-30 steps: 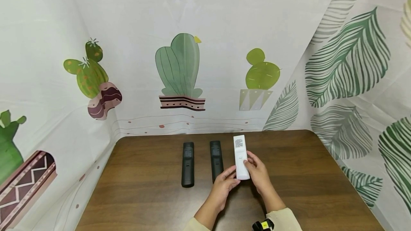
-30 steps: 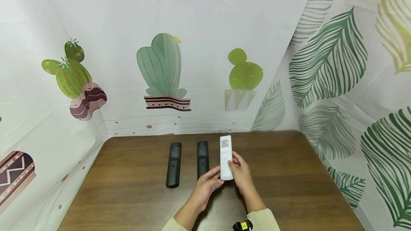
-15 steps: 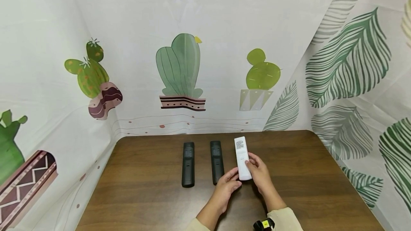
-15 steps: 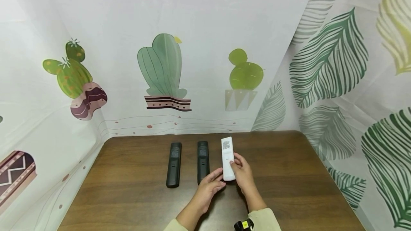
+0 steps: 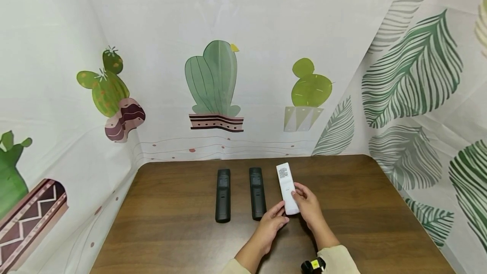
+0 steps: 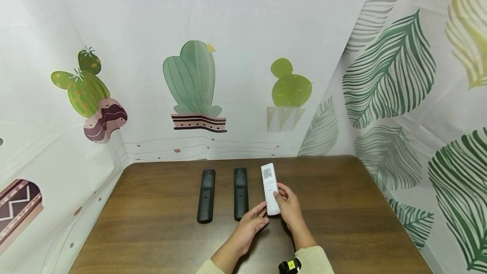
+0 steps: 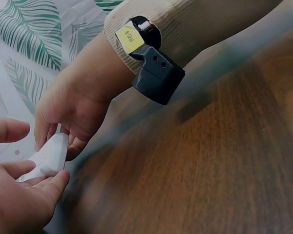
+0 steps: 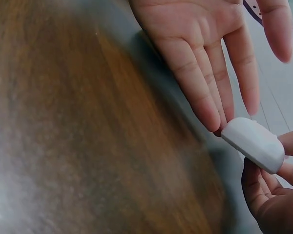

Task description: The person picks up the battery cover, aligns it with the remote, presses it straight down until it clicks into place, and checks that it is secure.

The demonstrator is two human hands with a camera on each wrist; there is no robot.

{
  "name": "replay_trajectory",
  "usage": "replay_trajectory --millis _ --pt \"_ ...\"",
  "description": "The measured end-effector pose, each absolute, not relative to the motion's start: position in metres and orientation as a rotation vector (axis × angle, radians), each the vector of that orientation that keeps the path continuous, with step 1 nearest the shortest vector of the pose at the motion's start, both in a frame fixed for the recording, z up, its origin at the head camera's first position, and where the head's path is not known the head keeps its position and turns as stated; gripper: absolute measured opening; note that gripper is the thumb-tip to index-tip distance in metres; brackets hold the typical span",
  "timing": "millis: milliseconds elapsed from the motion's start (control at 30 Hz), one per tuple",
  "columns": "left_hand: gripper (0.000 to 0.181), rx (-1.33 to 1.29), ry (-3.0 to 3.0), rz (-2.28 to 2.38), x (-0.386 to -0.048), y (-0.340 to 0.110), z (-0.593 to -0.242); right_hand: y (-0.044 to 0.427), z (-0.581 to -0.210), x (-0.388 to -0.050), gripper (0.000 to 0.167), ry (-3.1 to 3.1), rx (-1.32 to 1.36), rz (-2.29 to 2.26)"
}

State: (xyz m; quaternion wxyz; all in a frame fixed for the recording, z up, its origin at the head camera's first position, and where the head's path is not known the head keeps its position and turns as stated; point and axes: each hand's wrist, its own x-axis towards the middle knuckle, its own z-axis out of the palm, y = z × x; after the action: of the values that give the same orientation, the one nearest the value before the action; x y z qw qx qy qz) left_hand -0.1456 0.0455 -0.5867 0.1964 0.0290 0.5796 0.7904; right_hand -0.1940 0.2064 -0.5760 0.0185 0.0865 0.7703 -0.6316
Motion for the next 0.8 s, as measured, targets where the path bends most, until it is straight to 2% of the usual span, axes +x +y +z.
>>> replay_trajectory --millis 800 --pt "0.066 0.122 1.706 2.143 -0.148 0.049 -0.597 0.206 -0.587 -0.198 0.044 2.518 0.275 -1.887"
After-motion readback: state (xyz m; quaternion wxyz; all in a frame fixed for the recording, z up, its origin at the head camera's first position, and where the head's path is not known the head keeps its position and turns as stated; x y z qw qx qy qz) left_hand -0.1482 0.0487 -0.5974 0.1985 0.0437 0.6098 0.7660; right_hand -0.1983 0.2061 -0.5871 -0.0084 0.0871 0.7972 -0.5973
